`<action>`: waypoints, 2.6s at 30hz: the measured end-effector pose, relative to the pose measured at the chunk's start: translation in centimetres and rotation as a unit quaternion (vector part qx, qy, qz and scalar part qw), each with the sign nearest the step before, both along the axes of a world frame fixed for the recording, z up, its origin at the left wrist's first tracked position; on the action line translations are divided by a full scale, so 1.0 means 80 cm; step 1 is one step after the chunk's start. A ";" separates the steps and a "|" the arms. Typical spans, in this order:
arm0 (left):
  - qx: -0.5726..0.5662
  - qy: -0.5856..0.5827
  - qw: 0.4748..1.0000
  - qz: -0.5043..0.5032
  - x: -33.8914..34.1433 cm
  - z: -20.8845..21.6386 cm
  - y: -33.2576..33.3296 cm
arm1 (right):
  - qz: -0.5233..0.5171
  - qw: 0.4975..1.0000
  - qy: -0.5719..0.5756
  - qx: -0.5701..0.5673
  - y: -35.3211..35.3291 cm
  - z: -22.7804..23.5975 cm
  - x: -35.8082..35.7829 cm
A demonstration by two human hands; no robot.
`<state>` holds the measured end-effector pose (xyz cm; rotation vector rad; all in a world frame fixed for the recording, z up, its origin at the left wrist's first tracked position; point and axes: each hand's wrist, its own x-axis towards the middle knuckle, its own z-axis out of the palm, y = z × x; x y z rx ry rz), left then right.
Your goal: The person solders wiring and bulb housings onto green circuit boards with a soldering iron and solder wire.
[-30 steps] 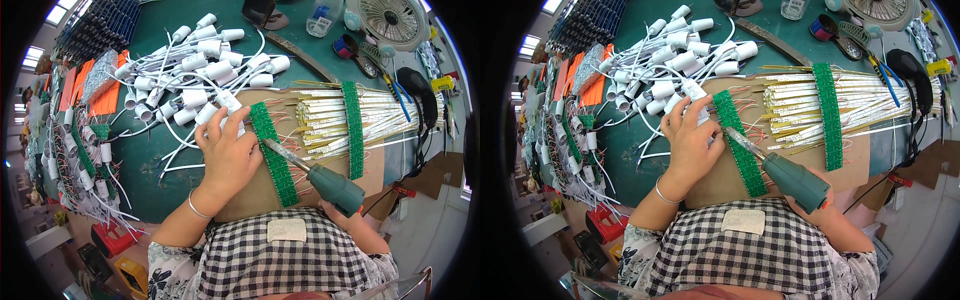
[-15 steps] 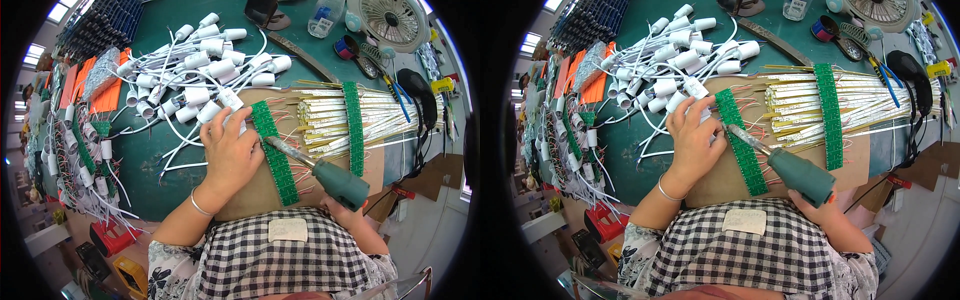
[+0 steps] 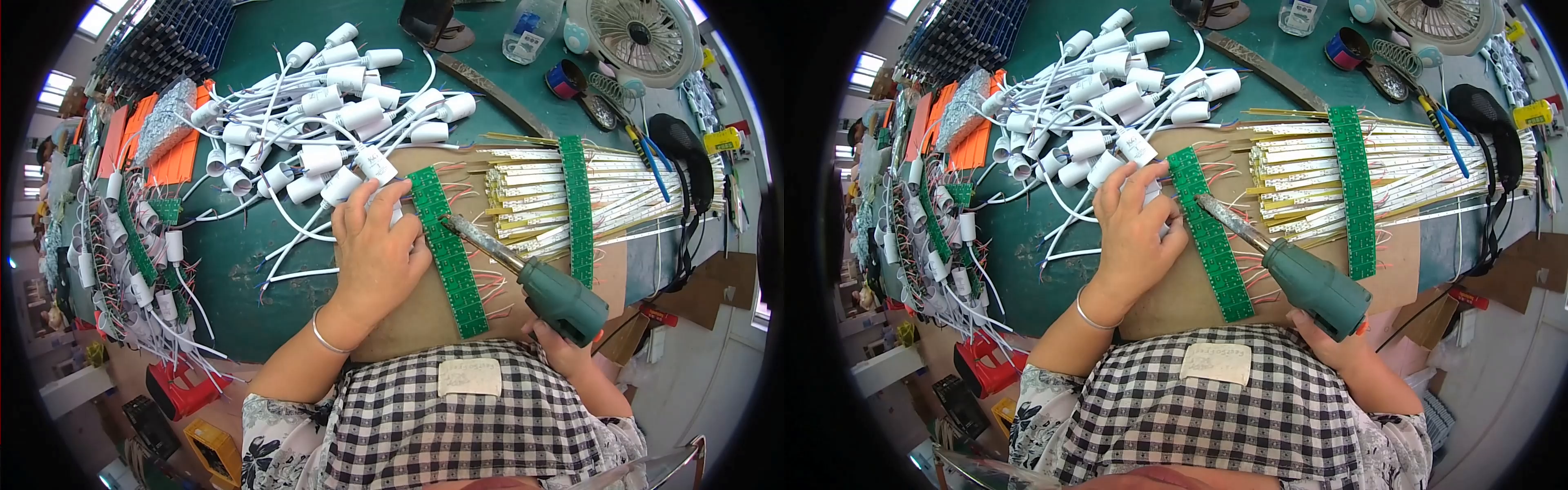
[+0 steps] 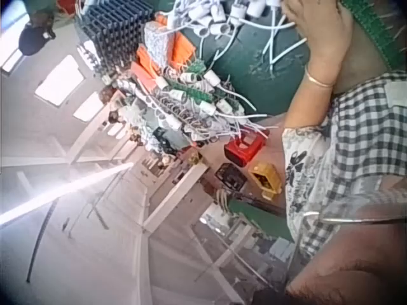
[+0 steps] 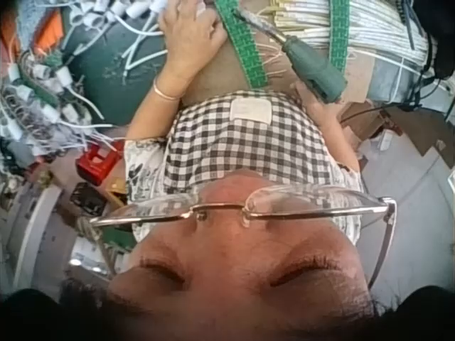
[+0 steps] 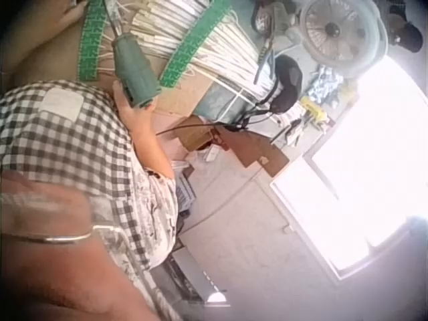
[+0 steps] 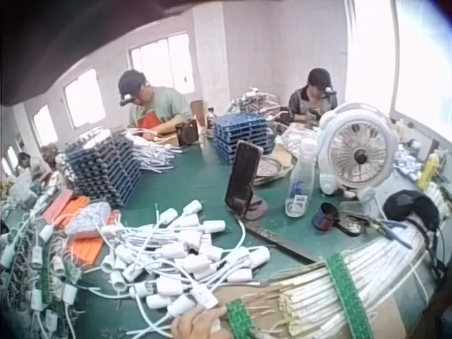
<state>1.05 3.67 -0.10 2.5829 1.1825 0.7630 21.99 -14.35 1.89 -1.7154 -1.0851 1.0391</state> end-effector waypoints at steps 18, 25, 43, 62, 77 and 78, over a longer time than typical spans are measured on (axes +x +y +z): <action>-0.033 -0.042 0.999 -0.002 -0.003 -0.005 0.000 | 0.132 0.981 -0.138 0.036 -0.002 -0.009 0.014; -0.013 -0.014 1.000 0.013 0.004 -0.004 0.002 | 0.129 0.984 -0.114 0.040 0.005 -0.004 0.008; -0.020 -0.012 0.999 0.029 0.007 -0.004 0.001 | 0.160 0.970 -0.175 0.050 0.013 0.002 0.006; -0.004 -0.011 0.999 0.030 0.006 -0.003 0.001 | 0.089 0.989 -0.118 -0.008 0.000 -0.008 0.010; 0.205 -0.079 0.973 0.075 -0.040 0.071 0.200 | -0.035 0.993 0.111 -0.002 0.002 -0.009 0.006; 0.112 -0.075 0.985 0.106 -0.045 0.075 0.237 | -0.024 0.994 0.109 -0.008 0.001 -0.009 0.006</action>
